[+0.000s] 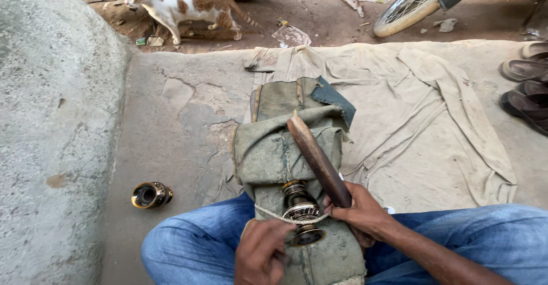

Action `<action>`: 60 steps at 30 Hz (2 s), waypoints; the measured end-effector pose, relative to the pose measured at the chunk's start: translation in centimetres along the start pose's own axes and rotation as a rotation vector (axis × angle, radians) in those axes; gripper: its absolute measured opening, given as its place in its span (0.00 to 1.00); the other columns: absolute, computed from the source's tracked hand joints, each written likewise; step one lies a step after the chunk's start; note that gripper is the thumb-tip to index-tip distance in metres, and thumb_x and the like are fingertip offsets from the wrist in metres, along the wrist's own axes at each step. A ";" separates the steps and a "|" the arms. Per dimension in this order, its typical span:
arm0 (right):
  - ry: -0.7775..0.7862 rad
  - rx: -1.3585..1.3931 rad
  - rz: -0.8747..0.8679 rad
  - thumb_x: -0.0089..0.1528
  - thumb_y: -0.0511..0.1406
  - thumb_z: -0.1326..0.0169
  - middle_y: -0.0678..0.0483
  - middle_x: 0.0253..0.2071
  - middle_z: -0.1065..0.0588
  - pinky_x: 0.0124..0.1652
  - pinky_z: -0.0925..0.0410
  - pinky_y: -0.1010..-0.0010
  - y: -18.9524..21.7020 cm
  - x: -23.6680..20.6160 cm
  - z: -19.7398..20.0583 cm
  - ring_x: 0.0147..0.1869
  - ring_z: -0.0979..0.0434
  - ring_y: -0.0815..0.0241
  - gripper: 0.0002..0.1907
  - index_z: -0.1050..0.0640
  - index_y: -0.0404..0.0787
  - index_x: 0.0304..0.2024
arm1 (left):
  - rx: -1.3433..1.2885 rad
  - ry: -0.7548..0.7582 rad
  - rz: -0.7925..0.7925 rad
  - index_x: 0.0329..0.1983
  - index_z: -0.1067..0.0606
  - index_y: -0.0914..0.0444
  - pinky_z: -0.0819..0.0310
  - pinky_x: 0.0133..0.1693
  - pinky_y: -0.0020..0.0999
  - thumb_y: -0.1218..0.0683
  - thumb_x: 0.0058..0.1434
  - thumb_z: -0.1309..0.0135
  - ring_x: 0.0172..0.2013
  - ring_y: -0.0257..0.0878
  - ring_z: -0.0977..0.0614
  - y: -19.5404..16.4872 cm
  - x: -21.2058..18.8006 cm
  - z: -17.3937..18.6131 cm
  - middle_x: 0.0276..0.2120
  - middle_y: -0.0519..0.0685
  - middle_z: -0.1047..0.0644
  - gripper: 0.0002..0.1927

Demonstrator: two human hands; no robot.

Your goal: The person sits cross-legged and uses a hammer and punch to shape a small brass-colored metal object resting on a cloth on their lap. They repeatedly strike the punch with the hammer while holding the object steady, occasionally rotating it to work different areas.

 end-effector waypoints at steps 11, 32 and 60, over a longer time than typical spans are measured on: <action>0.027 0.041 0.051 0.52 0.26 0.40 0.54 0.36 0.21 0.47 0.26 0.71 0.7 0.0 -0.1 0.42 0.19 0.64 0.14 0.24 0.33 0.42 | -0.032 -0.198 0.373 0.48 0.18 0.64 0.23 0.39 0.27 0.65 0.54 0.38 0.35 0.36 0.17 7.2 -4.3 0.2 0.37 0.52 0.23 0.17; 0.062 0.073 0.153 0.52 0.27 0.41 0.56 0.36 0.22 0.45 0.27 0.74 1.6 -0.6 0.3 0.42 0.22 0.66 0.14 0.25 0.35 0.41 | -0.579 0.033 1.073 0.43 0.20 0.69 0.17 0.46 0.36 0.62 0.54 0.36 0.42 0.45 0.14 22.5 -6.4 -11.0 0.38 0.58 0.16 0.13; -0.229 -0.259 0.389 0.57 0.36 0.34 0.55 0.38 0.22 0.40 0.22 0.64 8.5 -7.8 8.0 0.42 0.15 0.61 0.27 0.30 0.42 0.55 | -0.430 0.129 0.447 0.56 0.24 0.67 0.13 0.43 0.29 0.61 0.62 0.35 0.40 0.35 0.13 7.5 5.2 -4.6 0.41 0.51 0.16 0.20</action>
Point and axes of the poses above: each hand's wrist, its own x-axis towards the middle knuckle, its own z-axis out of the back of the hand, y = z × x, the point moved 10 cm from there along x, towards the middle knuckle
